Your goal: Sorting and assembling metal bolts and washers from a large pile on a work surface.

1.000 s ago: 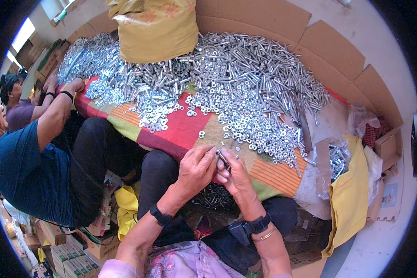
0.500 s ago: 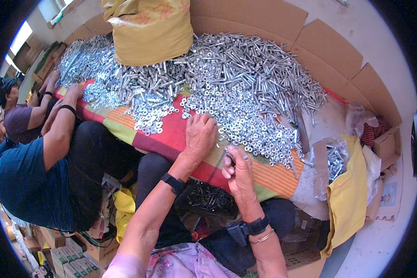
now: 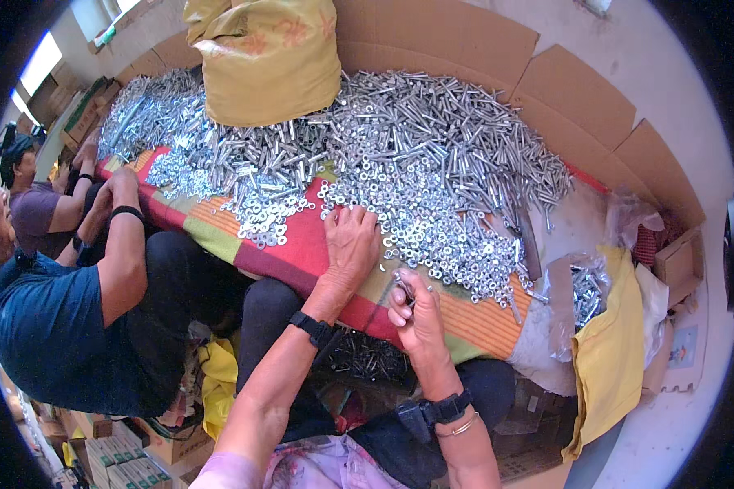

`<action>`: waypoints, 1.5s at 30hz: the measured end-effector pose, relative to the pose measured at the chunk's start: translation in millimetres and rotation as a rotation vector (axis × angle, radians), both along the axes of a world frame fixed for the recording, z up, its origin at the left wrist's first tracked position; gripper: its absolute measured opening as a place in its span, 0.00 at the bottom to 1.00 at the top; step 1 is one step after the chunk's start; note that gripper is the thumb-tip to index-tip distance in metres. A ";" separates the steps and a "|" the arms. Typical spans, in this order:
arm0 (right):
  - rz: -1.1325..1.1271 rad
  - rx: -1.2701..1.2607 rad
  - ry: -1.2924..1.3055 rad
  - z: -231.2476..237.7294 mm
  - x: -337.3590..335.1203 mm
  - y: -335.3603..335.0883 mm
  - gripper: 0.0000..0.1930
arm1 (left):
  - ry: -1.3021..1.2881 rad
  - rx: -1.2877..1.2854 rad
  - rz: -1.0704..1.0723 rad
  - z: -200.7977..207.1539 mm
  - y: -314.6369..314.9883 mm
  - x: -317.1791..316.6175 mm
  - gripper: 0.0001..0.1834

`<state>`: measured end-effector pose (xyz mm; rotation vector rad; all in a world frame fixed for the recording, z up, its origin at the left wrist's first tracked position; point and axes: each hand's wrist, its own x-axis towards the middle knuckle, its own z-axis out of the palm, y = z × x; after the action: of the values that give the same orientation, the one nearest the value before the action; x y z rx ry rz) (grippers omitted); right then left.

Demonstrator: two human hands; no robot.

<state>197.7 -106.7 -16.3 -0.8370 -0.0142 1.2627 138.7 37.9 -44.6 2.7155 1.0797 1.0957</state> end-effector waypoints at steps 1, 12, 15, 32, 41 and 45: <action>0.006 -0.001 0.012 0.8 -0.2 0.2 0.06 | 0.026 0.003 0.016 1.3 0.0 -0.8 0.04; 0.024 0.159 0.265 -9.5 9.9 0.6 0.07 | 0.040 0.084 0.035 -0.5 4.4 2.6 0.02; 0.011 0.175 0.316 -8.3 9.5 0.0 0.07 | 0.061 0.105 0.022 0.6 5.3 1.9 0.02; 0.010 0.003 0.009 1.8 0.7 3.0 0.07 | -0.551 -0.625 -0.259 44.1 -84.3 -31.5 0.07; -0.069 -0.006 -0.569 3.1 -1.8 -7.3 0.05 | -0.707 -1.103 -0.401 43.8 -92.9 -49.0 0.10; -0.377 -0.063 -1.748 12.5 -7.7 -14.4 0.08 | -0.959 -1.581 -0.485 53.8 -100.1 -58.3 0.11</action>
<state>190.0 -121.1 -3.7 -1.6567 -1.1433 -0.1195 80.4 -62.2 9.3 0.9036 0.5393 0.6912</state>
